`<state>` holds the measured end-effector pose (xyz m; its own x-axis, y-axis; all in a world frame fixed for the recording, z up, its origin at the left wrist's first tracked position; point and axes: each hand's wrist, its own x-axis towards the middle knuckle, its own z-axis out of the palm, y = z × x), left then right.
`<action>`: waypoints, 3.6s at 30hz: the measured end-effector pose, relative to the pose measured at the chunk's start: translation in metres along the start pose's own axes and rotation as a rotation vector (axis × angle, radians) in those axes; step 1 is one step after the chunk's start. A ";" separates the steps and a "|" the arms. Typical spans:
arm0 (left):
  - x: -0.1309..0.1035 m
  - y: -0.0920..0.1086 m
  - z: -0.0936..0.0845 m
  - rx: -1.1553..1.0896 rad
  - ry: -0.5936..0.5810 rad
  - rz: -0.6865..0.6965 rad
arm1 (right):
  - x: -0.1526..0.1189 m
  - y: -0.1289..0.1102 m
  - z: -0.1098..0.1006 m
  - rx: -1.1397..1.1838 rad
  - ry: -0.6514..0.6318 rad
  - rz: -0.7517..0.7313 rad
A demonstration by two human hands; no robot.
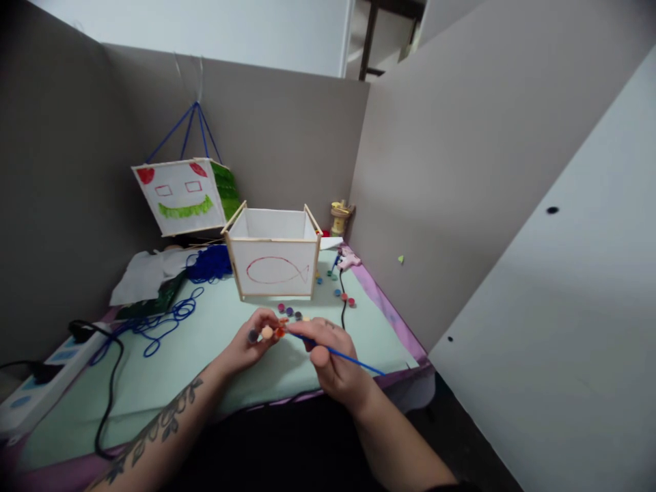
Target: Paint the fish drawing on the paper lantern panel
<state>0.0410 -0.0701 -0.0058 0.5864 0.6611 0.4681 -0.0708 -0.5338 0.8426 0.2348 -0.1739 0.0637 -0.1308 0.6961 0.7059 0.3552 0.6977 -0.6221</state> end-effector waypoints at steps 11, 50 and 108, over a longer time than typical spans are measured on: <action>-0.003 -0.008 -0.001 0.311 0.099 0.280 | -0.003 0.021 0.014 -0.222 -0.014 -0.180; -0.001 0.000 0.000 0.516 0.134 0.312 | -0.003 0.043 0.031 -0.108 0.194 0.274; -0.001 -0.001 0.000 0.560 0.164 0.357 | -0.001 0.035 0.021 -0.238 -0.029 0.012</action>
<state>0.0402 -0.0697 -0.0071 0.4717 0.4416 0.7632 0.2170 -0.8971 0.3849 0.2283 -0.1465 0.0344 -0.1508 0.7109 0.6869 0.5645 0.6324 -0.5305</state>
